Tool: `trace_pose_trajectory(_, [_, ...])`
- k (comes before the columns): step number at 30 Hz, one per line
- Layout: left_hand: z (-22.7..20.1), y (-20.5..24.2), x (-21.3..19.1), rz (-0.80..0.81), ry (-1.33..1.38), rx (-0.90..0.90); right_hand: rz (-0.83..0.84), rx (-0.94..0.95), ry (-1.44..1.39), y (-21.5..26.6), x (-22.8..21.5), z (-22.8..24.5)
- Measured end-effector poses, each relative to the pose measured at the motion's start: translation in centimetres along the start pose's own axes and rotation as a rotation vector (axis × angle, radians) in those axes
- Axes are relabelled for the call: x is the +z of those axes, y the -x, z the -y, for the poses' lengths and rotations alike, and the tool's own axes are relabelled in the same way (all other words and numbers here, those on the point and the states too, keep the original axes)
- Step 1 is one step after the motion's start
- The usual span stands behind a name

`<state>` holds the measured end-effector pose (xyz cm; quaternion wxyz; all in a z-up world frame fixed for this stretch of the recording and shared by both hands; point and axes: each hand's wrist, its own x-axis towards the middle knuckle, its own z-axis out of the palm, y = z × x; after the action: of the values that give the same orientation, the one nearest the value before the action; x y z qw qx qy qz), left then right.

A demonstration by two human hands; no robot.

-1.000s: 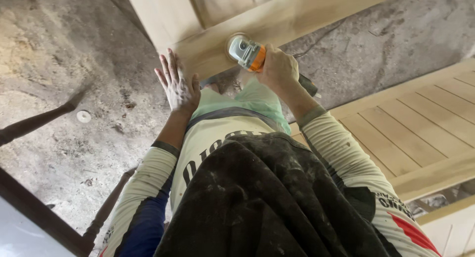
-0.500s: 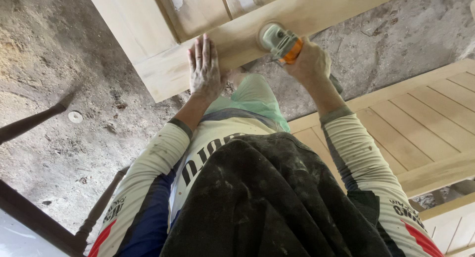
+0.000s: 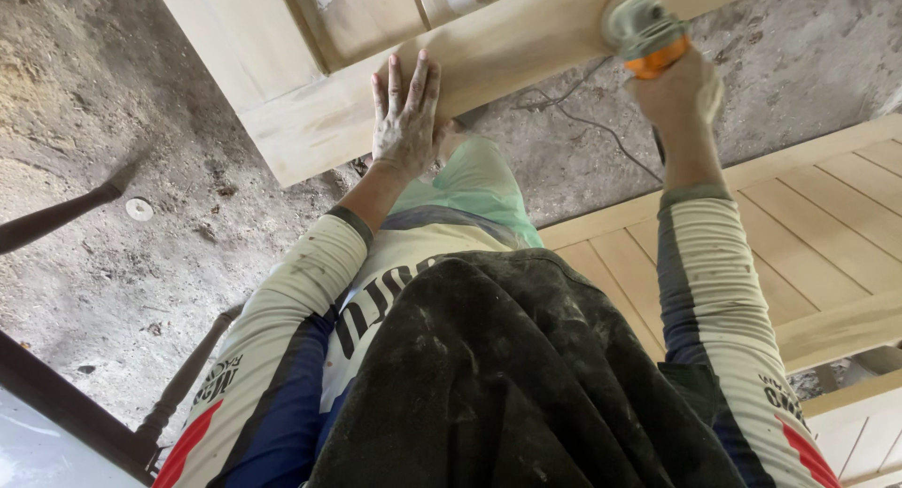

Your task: The person sands the surface and joints of a wooden door using a power grinder. They move the tool across the wooden door panels while holding the frame with their free hand.

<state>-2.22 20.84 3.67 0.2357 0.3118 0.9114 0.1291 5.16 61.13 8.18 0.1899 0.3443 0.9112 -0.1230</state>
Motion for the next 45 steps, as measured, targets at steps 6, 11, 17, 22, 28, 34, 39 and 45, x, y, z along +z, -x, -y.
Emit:
trace_pose_trajectory(6, [1.5, 3.3, -0.8, 0.024, 0.033, -0.039, -0.027, 0.222, -0.201, 1.6, 1.5, -0.5])
trace_pose_trajectory(11, [5.2, 8.3, -0.8, 0.045, 0.011, -0.062, -0.067, 0.102, -0.275, 6.3, 4.2, 7.2])
trace_pose_trajectory(17, [10.8, 13.2, -0.6, 0.027, 0.021, -0.232, 0.097, -0.048, -0.173, 12.2, 7.0, 18.5])
trace_pose_trajectory(22, [13.2, 16.7, -1.1, -0.061, 0.120, -0.400, 0.152, -0.206, -0.066, 16.4, 9.2, 26.4])
trace_pose_trajectory(28, [13.7, 17.8, -0.9, -0.194, 0.213, -0.391, 0.127, -0.416, -0.017, 19.3, 8.9, 28.9])
trace_pose_trajectory(34, [13.5, 17.5, -0.1, -0.225, 0.208, -0.397, 0.149, -0.355, 0.113, 17.8, 7.5, 27.0])
trace_pose_trajectory(39, [13.6, 17.2, 0.2, -0.218, 0.219, -0.414, 0.186, -0.258, 0.224, 15.2, 6.2, 24.7])
trace_pose_trajectory(45, [13.1, 16.8, 0.2, -0.228, 0.232, -0.453, 0.204, -0.200, 0.236, 13.0, 4.9, 22.1])
